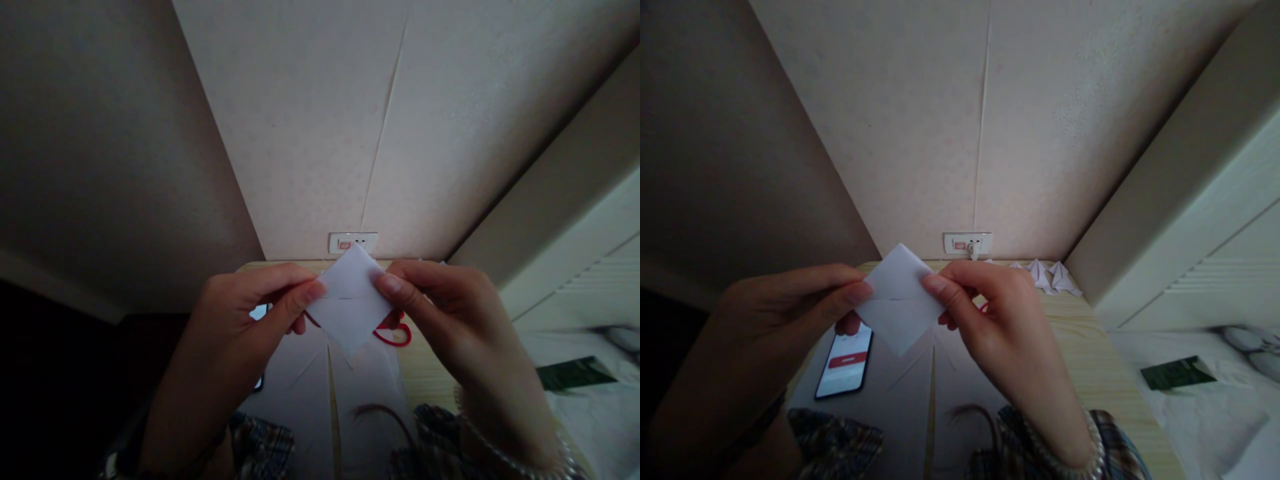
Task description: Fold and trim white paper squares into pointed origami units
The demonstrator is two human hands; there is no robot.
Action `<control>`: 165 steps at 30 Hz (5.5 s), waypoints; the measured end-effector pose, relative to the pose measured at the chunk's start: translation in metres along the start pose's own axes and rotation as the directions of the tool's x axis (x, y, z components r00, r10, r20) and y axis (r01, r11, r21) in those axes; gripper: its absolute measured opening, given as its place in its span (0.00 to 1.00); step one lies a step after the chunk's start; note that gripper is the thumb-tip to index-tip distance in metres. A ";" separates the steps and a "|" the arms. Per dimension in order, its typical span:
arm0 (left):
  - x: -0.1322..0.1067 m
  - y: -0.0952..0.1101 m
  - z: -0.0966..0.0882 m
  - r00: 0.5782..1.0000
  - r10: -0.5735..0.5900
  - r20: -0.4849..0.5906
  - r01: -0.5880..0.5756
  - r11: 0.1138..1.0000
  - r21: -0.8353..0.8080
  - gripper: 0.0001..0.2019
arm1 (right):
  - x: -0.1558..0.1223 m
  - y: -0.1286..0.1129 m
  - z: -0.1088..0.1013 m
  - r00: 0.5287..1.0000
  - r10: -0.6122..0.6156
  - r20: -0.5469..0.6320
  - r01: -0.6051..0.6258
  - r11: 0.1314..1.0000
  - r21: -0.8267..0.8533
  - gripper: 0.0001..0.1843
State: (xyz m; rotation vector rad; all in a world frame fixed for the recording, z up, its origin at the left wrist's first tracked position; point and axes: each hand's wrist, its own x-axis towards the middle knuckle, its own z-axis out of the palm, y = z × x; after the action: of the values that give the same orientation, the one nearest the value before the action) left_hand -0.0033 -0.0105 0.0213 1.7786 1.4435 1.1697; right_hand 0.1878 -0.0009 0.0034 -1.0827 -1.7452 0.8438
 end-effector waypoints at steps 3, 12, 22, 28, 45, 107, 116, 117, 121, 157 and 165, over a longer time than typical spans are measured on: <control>0.000 -0.002 0.000 0.999 -0.028 -0.027 0.028 1.000 0.001 0.12 | 0.003 0.000 -0.002 0.999 -0.029 0.023 0.029 0.999 -0.032 0.24; 0.000 -0.006 0.002 0.997 -0.039 -0.061 0.033 0.995 -0.095 0.07 | 0.006 0.006 0.001 0.996 -0.079 0.027 0.082 0.990 -0.111 0.14; 0.002 -0.009 0.005 0.995 -0.086 -0.048 0.077 0.983 -0.167 0.08 | 0.003 0.002 0.005 0.999 -0.033 -0.010 0.033 0.999 -0.031 0.15; 0.002 -0.012 0.006 0.993 -0.086 -0.087 0.064 0.972 -0.225 0.10 | 0.008 0.005 0.003 0.996 -0.036 0.080 0.038 0.999 -0.030 0.15; 0.001 -0.010 0.003 0.994 -0.086 -0.073 0.048 0.906 -0.420 0.10 | 0.002 -0.008 0.008 0.991 -0.109 0.080 0.117 0.988 -0.105 0.10; 0.003 -0.007 -0.001 0.982 -0.085 0.167 0.119 0.972 -0.201 0.05 | -0.003 0.002 -0.004 0.985 -0.122 0.123 0.129 0.990 -0.049 0.07; -0.001 -0.005 0.004 0.983 -0.145 0.108 0.169 0.950 -0.262 0.04 | -0.001 -0.002 -0.005 0.952 -0.283 0.112 0.292 0.954 -0.070 0.12; -0.001 -0.006 0.004 0.982 -0.132 0.136 0.164 0.952 -0.260 0.04 | -0.001 -0.002 -0.004 0.952 -0.286 0.105 0.294 0.953 -0.076 0.10; 0.000 -0.010 0.002 0.966 -0.119 0.229 0.177 0.951 -0.253 0.09 | 0.000 0.000 -0.001 0.950 -0.298 0.090 0.307 0.947 -0.096 0.09; -0.004 -0.003 0.006 0.975 -0.057 0.214 0.103 0.972 -0.211 0.14 | 0.005 0.003 0.003 0.930 -0.365 -0.033 0.366 0.930 0.022 0.02; -0.006 0.003 0.009 0.987 -0.112 0.117 0.141 0.947 -0.290 0.10 | 0.005 0.006 -0.001 0.920 -0.391 0.021 0.390 0.920 0.032 0.02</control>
State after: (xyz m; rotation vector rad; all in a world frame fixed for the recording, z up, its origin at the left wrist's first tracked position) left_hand 0.0062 -0.0159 0.0179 1.4928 1.2311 1.1474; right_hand 0.1897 0.0058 0.0006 -0.6698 -1.8825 0.6304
